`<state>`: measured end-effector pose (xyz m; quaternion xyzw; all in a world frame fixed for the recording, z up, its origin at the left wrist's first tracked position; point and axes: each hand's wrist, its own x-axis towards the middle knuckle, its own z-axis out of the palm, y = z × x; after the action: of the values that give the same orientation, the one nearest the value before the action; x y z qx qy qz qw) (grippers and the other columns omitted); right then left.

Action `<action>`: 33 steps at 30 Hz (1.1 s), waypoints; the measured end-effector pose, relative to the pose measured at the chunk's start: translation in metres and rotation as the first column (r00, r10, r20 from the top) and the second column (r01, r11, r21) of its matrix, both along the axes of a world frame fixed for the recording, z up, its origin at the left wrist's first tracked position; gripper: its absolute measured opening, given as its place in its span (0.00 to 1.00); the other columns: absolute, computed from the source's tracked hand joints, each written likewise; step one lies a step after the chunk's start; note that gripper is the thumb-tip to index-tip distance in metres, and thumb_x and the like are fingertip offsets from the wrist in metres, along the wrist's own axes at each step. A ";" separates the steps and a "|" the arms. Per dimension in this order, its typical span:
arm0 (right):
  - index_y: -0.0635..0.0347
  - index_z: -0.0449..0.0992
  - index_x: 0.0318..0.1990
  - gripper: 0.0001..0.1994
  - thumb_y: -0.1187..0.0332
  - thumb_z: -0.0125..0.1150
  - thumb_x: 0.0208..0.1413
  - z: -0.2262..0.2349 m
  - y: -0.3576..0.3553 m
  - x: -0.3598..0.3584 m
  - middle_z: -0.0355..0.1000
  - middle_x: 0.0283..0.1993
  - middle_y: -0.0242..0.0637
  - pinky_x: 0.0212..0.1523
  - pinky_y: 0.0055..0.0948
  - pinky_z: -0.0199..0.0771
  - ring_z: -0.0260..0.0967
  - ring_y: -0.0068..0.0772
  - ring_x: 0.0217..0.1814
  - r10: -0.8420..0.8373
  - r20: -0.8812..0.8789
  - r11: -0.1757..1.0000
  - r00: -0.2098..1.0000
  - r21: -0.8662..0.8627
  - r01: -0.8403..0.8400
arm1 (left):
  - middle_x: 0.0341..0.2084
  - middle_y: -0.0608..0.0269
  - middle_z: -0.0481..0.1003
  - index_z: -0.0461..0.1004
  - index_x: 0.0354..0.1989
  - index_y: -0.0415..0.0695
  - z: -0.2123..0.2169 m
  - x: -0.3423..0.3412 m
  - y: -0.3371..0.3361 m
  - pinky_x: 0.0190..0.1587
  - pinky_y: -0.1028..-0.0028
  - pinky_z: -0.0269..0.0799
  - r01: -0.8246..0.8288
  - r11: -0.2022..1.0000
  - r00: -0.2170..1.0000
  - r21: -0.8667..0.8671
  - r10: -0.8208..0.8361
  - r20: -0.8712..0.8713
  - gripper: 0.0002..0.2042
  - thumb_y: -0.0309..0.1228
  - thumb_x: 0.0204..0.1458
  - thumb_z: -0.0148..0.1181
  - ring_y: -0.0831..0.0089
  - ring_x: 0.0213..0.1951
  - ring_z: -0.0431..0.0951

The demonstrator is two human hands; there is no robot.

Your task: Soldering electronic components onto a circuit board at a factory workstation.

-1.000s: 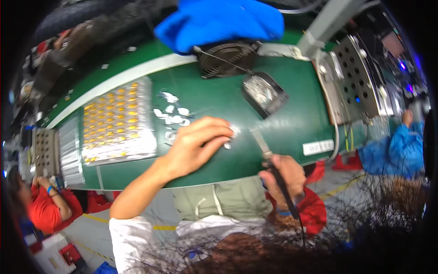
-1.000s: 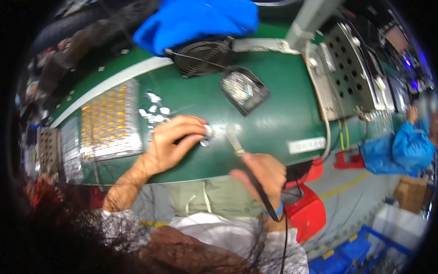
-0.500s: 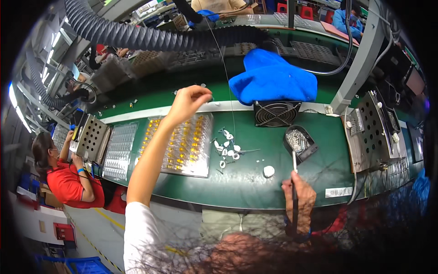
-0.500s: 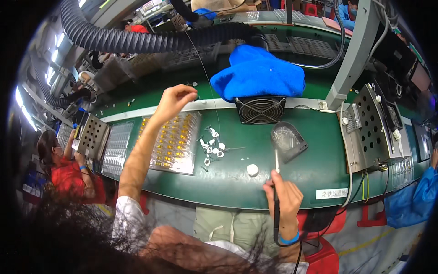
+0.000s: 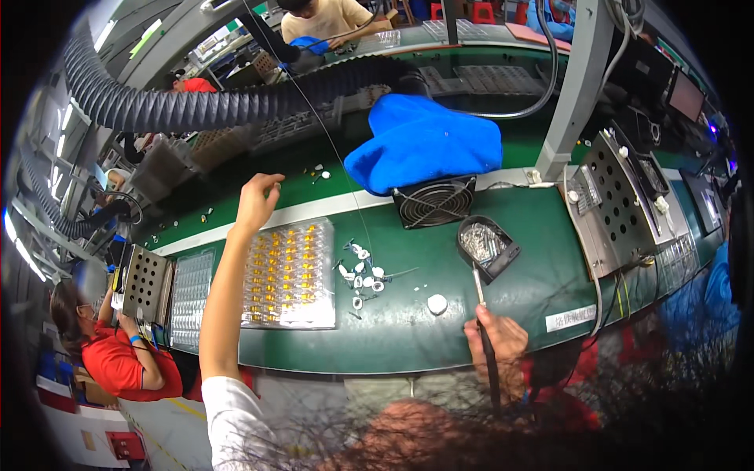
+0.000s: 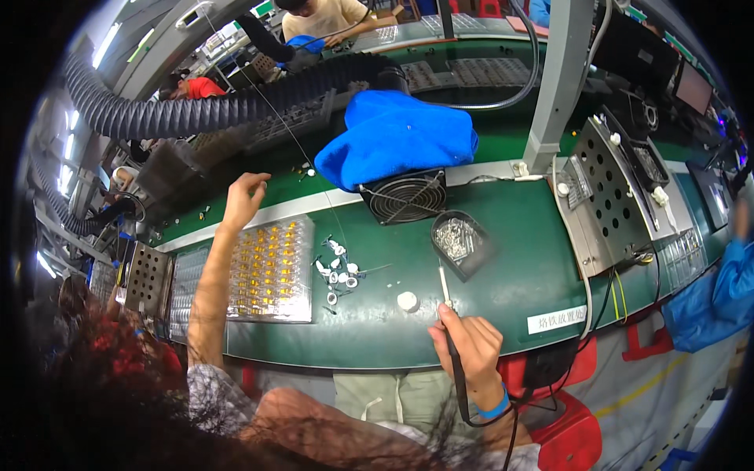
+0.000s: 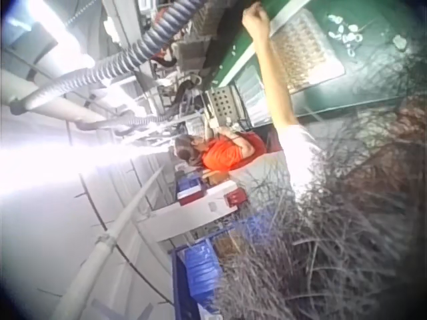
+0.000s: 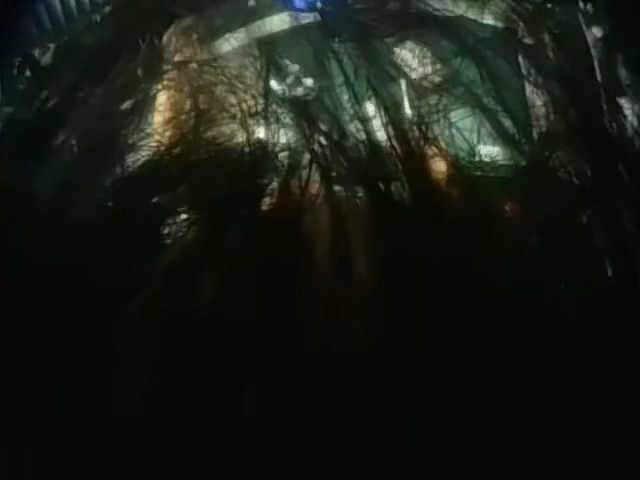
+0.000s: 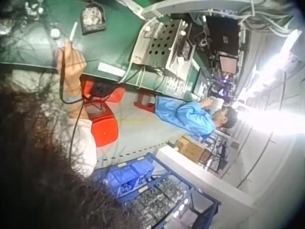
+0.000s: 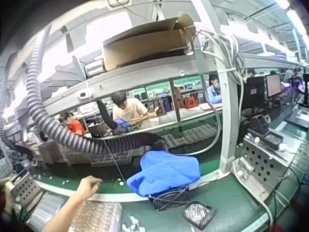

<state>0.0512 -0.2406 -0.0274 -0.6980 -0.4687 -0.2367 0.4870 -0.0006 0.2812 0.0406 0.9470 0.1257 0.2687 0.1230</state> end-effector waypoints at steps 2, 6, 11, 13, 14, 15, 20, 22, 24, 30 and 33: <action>0.71 0.77 0.55 0.22 0.78 0.73 0.52 0.003 -0.001 0.001 0.77 0.28 0.41 0.27 0.34 0.71 0.73 0.39 0.24 -0.028 -0.015 1.000 1.000 -0.002 0.028 | 0.41 0.56 0.82 0.83 0.45 0.37 0.006 0.009 -0.033 0.45 0.73 0.76 0.053 0.986 0.995 -0.156 -0.039 0.092 0.08 0.22 0.59 0.61 0.68 0.39 0.81; 0.71 0.74 0.58 0.21 0.79 0.65 0.57 -0.001 0.001 -0.004 0.81 0.32 0.41 0.28 0.32 0.75 0.75 0.36 0.24 0.013 -0.126 0.998 0.992 0.060 -0.005 | 0.43 0.60 0.81 0.82 0.44 0.35 0.018 -0.013 -0.132 0.46 0.78 0.77 0.235 0.805 0.970 -0.545 -0.163 0.179 0.07 0.19 0.59 0.64 0.77 0.42 0.80; 0.67 0.74 0.51 0.13 0.84 0.59 0.60 0.006 0.006 -0.012 0.84 0.44 0.48 0.35 0.31 0.81 0.79 0.36 0.31 0.027 -0.144 1.000 0.989 0.012 -0.026 | 0.42 0.56 0.82 0.82 0.39 0.38 0.011 -0.030 -0.258 0.46 0.73 0.81 0.465 0.778 0.885 -0.421 -0.422 0.197 0.09 0.15 0.50 0.70 0.67 0.43 0.84; 0.67 0.74 0.49 0.13 0.86 0.60 0.58 0.008 0.014 -0.007 0.83 0.48 0.51 0.39 0.35 0.83 0.82 0.43 0.38 0.025 -0.129 0.997 0.991 0.078 -0.015 | 0.40 0.55 0.83 0.82 0.39 0.39 0.002 -0.028 -0.278 0.47 0.71 0.81 0.525 0.786 0.850 -0.327 -0.503 0.156 0.10 0.15 0.49 0.71 0.64 0.42 0.85; 0.66 0.74 0.49 0.15 0.87 0.63 0.55 0.006 0.013 -0.009 0.82 0.50 0.53 0.41 0.37 0.83 0.82 0.49 0.42 0.015 -0.158 0.999 0.987 0.035 -0.009 | 0.40 0.55 0.83 0.82 0.39 0.39 -0.001 -0.028 -0.285 0.47 0.70 0.81 0.542 0.767 0.838 -0.344 -0.523 0.154 0.10 0.15 0.48 0.71 0.63 0.42 0.85; 0.66 0.74 0.49 0.15 0.87 0.63 0.55 0.007 0.011 -0.010 0.82 0.50 0.53 0.41 0.37 0.83 0.82 0.49 0.42 0.001 -0.165 1.000 0.986 0.020 0.002 | 0.40 0.55 0.83 0.82 0.39 0.39 -0.005 -0.027 -0.288 0.47 0.69 0.82 0.546 0.762 0.835 -0.348 -0.529 0.153 0.10 0.15 0.48 0.71 0.64 0.43 0.85; 0.63 0.74 0.47 0.17 0.85 0.68 0.50 0.009 0.013 -0.008 0.82 0.52 0.48 0.34 0.33 0.80 0.77 0.44 0.34 -0.004 -0.128 0.998 0.992 -0.056 -0.003 | 0.41 0.55 0.83 0.82 0.40 0.39 -0.023 -0.021 -0.286 0.46 0.69 0.82 0.599 0.738 0.797 -0.311 -0.590 0.134 0.11 0.15 0.48 0.71 0.63 0.42 0.85; 0.62 0.74 0.47 0.18 0.85 0.69 0.49 0.011 0.014 -0.008 0.82 0.53 0.46 0.32 0.32 0.78 0.75 0.42 0.31 0.021 -0.118 0.997 0.993 -0.066 -0.029 | 0.41 0.55 0.82 0.81 0.40 0.39 -0.025 -0.021 -0.285 0.45 0.69 0.82 0.599 0.741 0.796 -0.303 -0.593 0.123 0.11 0.15 0.48 0.71 0.63 0.42 0.85; 0.62 0.74 0.47 0.19 0.84 0.70 0.47 0.014 0.020 -0.008 0.82 0.53 0.44 0.28 0.32 0.74 0.70 0.39 0.28 0.094 -0.080 0.984 0.992 -0.144 -0.105 | 0.41 0.55 0.82 0.81 0.41 0.39 -0.023 -0.025 -0.282 0.44 0.67 0.81 0.615 0.739 0.782 -0.274 -0.616 0.095 0.13 0.15 0.46 0.72 0.61 0.41 0.84; 0.61 0.80 0.48 0.20 0.81 0.68 0.43 0.013 0.015 -0.012 0.82 0.44 0.41 0.28 0.36 0.72 0.69 0.39 0.29 0.029 0.003 0.947 1.000 -0.321 -0.027 | 0.46 0.51 0.79 0.79 0.45 0.36 -0.023 -0.031 -0.282 0.47 0.63 0.81 0.800 0.596 0.594 0.070 -0.803 0.053 0.13 0.23 0.49 0.64 0.56 0.47 0.82; 0.64 0.80 0.46 0.21 0.81 0.67 0.38 0.004 0.014 -0.013 0.82 0.52 0.49 0.29 0.36 0.74 0.71 0.41 0.31 -0.011 0.080 0.960 0.997 -0.278 0.033 | 0.48 0.51 0.78 0.78 0.45 0.36 -0.015 -0.048 -0.278 0.48 0.64 0.81 0.803 0.568 0.586 0.181 -0.808 -0.067 0.13 0.25 0.51 0.61 0.57 0.50 0.82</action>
<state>0.0381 -0.2264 -0.0232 -0.7551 -0.5080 -0.2007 0.3625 -0.0486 0.0033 0.0255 0.9042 -0.3468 0.2052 0.1413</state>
